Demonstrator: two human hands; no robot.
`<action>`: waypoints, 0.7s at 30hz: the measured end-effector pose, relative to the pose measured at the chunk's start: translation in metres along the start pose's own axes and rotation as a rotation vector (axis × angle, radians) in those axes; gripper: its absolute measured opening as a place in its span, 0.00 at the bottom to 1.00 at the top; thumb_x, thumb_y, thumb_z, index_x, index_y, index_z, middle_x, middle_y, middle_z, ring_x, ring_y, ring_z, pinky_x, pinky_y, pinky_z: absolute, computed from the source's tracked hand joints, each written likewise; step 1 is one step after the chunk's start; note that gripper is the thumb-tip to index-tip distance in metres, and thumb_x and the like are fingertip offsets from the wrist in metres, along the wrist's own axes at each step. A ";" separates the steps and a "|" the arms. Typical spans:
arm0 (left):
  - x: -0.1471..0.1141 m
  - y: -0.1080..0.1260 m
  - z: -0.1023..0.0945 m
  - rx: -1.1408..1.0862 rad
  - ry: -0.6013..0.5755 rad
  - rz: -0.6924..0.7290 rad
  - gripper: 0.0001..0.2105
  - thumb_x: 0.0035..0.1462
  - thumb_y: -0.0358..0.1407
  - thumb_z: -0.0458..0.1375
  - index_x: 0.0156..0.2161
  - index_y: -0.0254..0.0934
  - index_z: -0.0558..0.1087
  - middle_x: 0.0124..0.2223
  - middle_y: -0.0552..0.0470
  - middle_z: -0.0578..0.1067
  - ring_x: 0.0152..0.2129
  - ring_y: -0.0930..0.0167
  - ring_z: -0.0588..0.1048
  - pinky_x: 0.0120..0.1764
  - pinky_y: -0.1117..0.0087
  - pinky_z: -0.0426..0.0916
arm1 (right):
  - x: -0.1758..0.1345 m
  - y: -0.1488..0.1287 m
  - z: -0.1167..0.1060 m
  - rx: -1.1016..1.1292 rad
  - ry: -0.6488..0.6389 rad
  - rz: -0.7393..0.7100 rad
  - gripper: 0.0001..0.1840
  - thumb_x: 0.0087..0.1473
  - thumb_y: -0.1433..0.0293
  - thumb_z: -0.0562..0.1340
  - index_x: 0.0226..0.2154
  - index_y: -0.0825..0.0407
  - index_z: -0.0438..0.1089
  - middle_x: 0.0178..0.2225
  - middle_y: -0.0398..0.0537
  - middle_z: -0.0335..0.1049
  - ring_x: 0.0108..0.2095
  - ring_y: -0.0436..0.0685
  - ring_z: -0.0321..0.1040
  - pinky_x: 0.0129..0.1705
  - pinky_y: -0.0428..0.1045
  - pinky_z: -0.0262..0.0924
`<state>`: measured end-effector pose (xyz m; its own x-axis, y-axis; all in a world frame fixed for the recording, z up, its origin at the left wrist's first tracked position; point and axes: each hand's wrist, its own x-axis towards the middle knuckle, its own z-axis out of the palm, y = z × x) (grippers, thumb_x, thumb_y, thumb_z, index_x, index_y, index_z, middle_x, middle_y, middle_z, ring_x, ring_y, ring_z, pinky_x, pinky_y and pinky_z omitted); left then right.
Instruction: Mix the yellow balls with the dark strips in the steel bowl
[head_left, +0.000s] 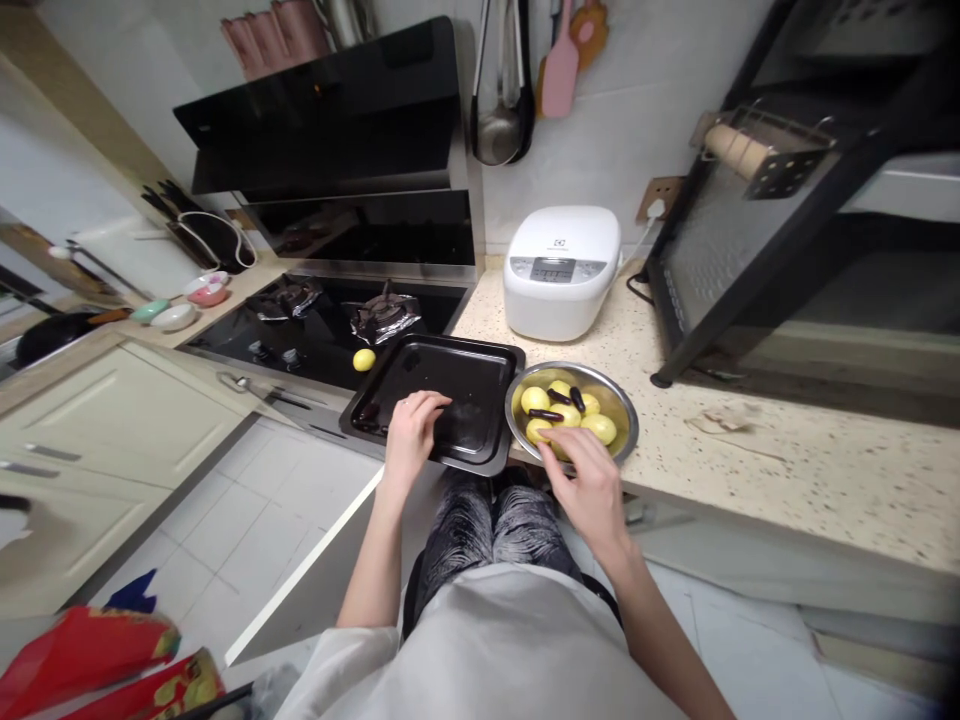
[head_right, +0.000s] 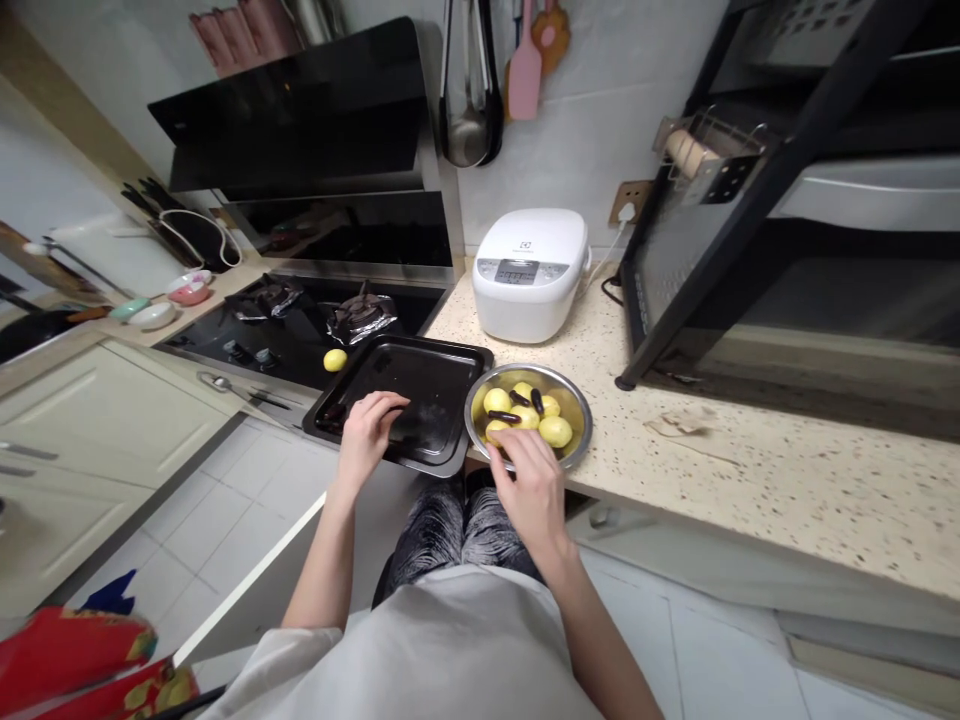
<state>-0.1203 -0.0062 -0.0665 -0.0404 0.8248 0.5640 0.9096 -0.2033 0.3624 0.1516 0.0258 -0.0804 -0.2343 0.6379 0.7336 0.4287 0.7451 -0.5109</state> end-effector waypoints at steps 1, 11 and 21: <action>-0.001 0.012 0.004 -0.060 0.027 0.051 0.11 0.70 0.27 0.52 0.48 0.39 0.76 0.46 0.48 0.81 0.46 0.65 0.78 0.50 0.62 0.69 | -0.001 -0.003 0.003 0.020 -0.005 0.011 0.07 0.66 0.73 0.63 0.45 0.49 0.75 0.42 0.50 0.81 0.44 0.60 0.77 0.50 0.56 0.71; -0.024 0.099 0.046 -0.458 0.206 0.233 0.14 0.67 0.22 0.57 0.52 0.40 0.74 0.46 0.48 0.80 0.45 0.69 0.80 0.50 0.66 0.76 | -0.011 -0.020 0.013 0.183 0.064 0.096 0.08 0.67 0.72 0.62 0.45 0.48 0.76 0.39 0.47 0.81 0.38 0.55 0.79 0.43 0.50 0.74; -0.023 0.099 0.046 -0.381 0.230 0.200 0.17 0.66 0.22 0.58 0.55 0.40 0.74 0.52 0.44 0.78 0.50 0.67 0.78 0.54 0.63 0.76 | 0.003 0.033 -0.020 -0.214 0.215 0.180 0.06 0.66 0.70 0.61 0.42 0.49 0.75 0.40 0.52 0.79 0.42 0.60 0.76 0.46 0.55 0.70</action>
<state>-0.0100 -0.0214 -0.0773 -0.0096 0.6206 0.7840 0.6946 -0.5599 0.4517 0.1821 0.0489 -0.0861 0.0405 0.6828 0.7294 0.6246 0.5525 -0.5519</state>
